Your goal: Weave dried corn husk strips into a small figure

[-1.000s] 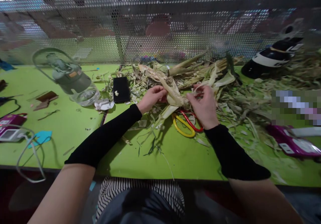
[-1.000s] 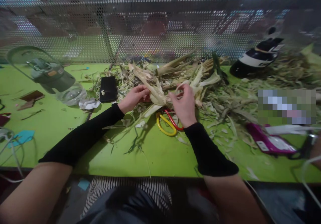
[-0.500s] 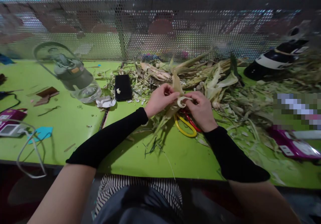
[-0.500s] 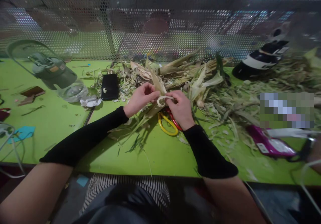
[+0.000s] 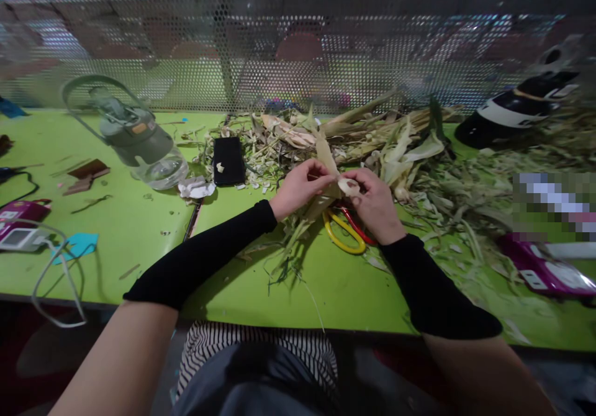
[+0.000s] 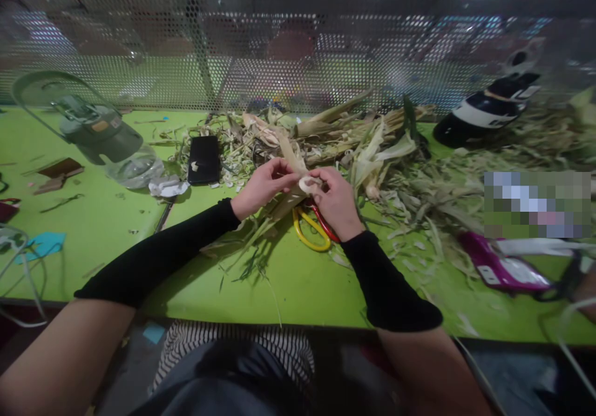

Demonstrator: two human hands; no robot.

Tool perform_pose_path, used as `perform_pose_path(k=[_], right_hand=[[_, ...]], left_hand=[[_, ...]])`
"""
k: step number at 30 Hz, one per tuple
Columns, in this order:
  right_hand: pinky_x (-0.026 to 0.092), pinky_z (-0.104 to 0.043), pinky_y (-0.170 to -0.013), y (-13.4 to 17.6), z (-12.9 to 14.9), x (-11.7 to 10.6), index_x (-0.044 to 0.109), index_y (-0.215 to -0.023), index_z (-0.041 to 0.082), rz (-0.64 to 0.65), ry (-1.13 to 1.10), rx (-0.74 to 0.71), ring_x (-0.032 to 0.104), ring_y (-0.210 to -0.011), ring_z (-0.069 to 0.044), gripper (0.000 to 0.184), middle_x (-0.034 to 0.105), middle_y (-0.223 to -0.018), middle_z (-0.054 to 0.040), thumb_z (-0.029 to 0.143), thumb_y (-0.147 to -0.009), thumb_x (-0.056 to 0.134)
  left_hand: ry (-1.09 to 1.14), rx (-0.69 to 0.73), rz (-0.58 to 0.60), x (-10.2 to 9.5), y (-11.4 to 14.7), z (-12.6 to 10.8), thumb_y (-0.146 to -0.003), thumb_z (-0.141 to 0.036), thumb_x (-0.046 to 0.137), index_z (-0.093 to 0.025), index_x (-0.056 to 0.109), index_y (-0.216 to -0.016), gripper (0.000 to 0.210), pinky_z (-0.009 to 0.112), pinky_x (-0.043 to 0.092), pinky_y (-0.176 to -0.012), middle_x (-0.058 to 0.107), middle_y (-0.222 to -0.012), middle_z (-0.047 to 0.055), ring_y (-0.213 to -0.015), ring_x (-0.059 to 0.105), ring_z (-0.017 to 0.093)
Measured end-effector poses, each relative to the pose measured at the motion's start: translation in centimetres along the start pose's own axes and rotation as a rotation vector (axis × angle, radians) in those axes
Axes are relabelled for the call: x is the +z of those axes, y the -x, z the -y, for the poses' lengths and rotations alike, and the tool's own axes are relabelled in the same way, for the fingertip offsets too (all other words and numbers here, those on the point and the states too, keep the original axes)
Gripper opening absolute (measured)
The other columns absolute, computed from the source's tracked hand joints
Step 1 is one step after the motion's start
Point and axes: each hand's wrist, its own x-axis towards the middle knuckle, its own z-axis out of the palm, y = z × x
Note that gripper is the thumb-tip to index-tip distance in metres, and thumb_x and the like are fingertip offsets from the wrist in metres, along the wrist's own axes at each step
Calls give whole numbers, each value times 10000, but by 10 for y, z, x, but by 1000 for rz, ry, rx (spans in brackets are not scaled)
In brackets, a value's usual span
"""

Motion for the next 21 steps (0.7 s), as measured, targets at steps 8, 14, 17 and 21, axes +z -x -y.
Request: perform_pose_path(k=[8, 14, 17, 21], right_hand=[[501, -492, -888, 3, 7, 3, 664, -863, 248, -105, 270, -199, 650, -965, -314, 72, 720, -961, -107, 287, -807, 641], [505, -386, -721, 2, 9, 1, 638, -743, 252, -63, -5, -9, 623, -778, -234, 211, 653, -769, -36, 402, -888, 605], [450, -326, -585, 2, 12, -1, 631, -722, 244, -6, -126, 117, 546, -646, -188, 256, 578, -670, -1, 434, -892, 605], [448, -326, -573, 2, 11, 0, 637, -764, 242, 3, -146, 135, 519, -606, -171, 256, 585, -683, 0, 459, -897, 610]], left_hand=[[-137, 54, -31, 0, 4, -3, -851, -281, 761, -159, 532, -785, 268, 233, 390, -646, 570, -730, -37, -662, 507, 73], [-19, 18, -3, 1, 5, -8, -845, -160, 742, -153, 540, -839, 202, 213, 444, -656, 577, -795, -32, -653, 526, 52], [30, -21, 24, 2, 5, -9, -872, -106, 678, -151, 544, -869, 142, 216, 465, -659, 582, -800, -27, -677, 548, 63], [-6, 3, 45, 1, 3, -5, -872, -111, 673, -149, 539, -828, 146, 215, 457, -677, 577, -770, -31, -676, 532, 63]])
